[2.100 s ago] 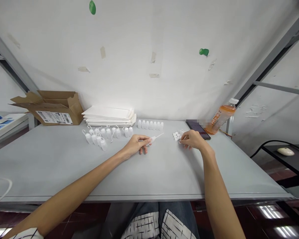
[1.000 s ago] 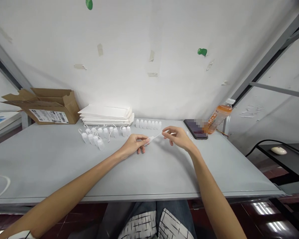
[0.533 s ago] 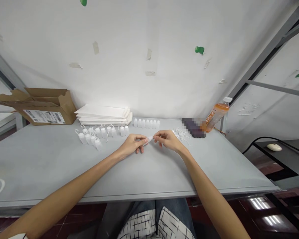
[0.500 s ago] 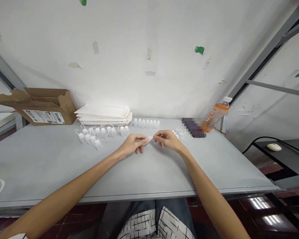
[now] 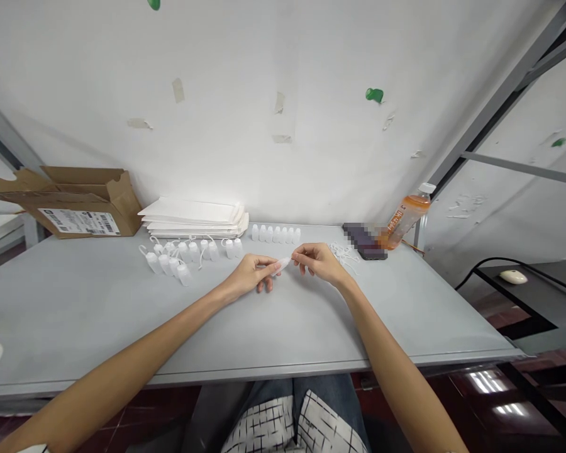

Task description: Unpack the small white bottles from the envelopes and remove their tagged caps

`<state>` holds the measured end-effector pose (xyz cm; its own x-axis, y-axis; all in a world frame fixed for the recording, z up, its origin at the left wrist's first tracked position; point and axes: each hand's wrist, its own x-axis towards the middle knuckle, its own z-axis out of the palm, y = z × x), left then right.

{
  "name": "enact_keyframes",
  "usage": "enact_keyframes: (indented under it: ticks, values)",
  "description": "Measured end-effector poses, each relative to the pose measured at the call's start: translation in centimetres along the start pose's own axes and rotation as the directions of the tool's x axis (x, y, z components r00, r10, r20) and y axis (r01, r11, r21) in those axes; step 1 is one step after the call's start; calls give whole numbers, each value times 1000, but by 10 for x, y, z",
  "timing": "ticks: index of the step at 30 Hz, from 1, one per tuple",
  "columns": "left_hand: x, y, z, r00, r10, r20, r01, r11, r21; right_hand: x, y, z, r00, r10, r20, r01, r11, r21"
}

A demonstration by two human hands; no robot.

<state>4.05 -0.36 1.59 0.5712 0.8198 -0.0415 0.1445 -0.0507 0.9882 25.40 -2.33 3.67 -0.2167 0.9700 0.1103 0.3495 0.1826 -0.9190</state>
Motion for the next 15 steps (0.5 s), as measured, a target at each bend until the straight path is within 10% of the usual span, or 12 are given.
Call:
enact_keyframes:
  ticks: [15]
  values:
    - [0,3,3,1000,-11,20,12,999,-51,4,4,-4,1000,-4,-22,5,999,42]
